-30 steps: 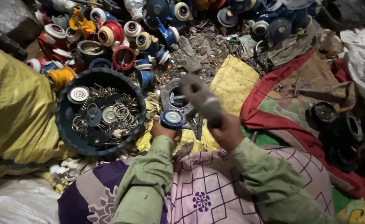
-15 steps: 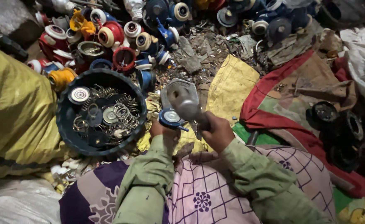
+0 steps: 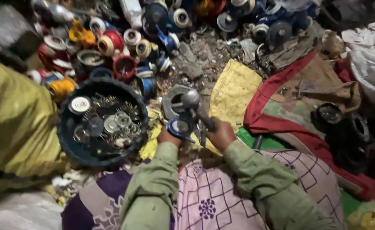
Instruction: The person sits on the floor and disassembles small blue valve-like objects using a hammer and pliers. They repeatedly strike the objects on a metal stand, remove parts, and place them into a nearby container.
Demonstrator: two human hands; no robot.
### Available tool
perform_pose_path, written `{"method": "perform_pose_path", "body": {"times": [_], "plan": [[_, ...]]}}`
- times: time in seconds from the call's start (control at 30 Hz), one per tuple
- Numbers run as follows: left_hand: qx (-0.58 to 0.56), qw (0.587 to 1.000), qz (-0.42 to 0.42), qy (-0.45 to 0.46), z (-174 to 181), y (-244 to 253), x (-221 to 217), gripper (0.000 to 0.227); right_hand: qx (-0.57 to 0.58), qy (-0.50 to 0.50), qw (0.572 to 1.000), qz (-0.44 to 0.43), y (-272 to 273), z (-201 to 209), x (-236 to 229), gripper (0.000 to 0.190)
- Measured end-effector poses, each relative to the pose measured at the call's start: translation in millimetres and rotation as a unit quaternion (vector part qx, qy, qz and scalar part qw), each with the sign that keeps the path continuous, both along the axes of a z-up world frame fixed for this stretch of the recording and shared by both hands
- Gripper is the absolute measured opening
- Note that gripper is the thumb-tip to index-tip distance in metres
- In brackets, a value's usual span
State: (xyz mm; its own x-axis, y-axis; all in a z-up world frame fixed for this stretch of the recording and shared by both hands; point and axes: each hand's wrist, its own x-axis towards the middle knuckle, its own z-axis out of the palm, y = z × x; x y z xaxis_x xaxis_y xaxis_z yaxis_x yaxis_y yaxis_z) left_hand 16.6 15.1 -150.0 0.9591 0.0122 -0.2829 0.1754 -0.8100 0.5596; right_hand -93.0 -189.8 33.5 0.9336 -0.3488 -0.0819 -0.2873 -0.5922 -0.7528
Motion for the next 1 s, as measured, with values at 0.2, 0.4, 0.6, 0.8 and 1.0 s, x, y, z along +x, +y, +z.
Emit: {"method": "perform_pose_path", "body": {"times": [0.2, 0.4, 0.6, 0.8, 1.0], "plan": [[-0.014, 0.997, 0.035, 0.065, 26, 9, -1, 0.074, 0.048, -0.083, 0.995, -0.002, -5, 51, -14, 0.034], [-0.028, 0.997, 0.011, 0.073, 44, 5, -1, 0.076, -0.071, 0.098, 0.984, 0.129, 5, 16, 1, 0.041], [-0.054, 0.997, 0.014, 0.052, 53, 9, 10, 0.077, 0.017, 0.058, 0.998, 0.036, 12, 6, 9, 0.03], [-0.085, 0.994, 0.029, 0.062, 41, 18, 3, 0.077, 0.06, -0.095, 0.994, -0.009, 2, 42, -17, 0.035], [-0.08, 0.995, 0.023, 0.062, 38, 10, -3, 0.078, -0.047, 0.022, 0.992, 0.116, 5, 12, -5, 0.037]]}}
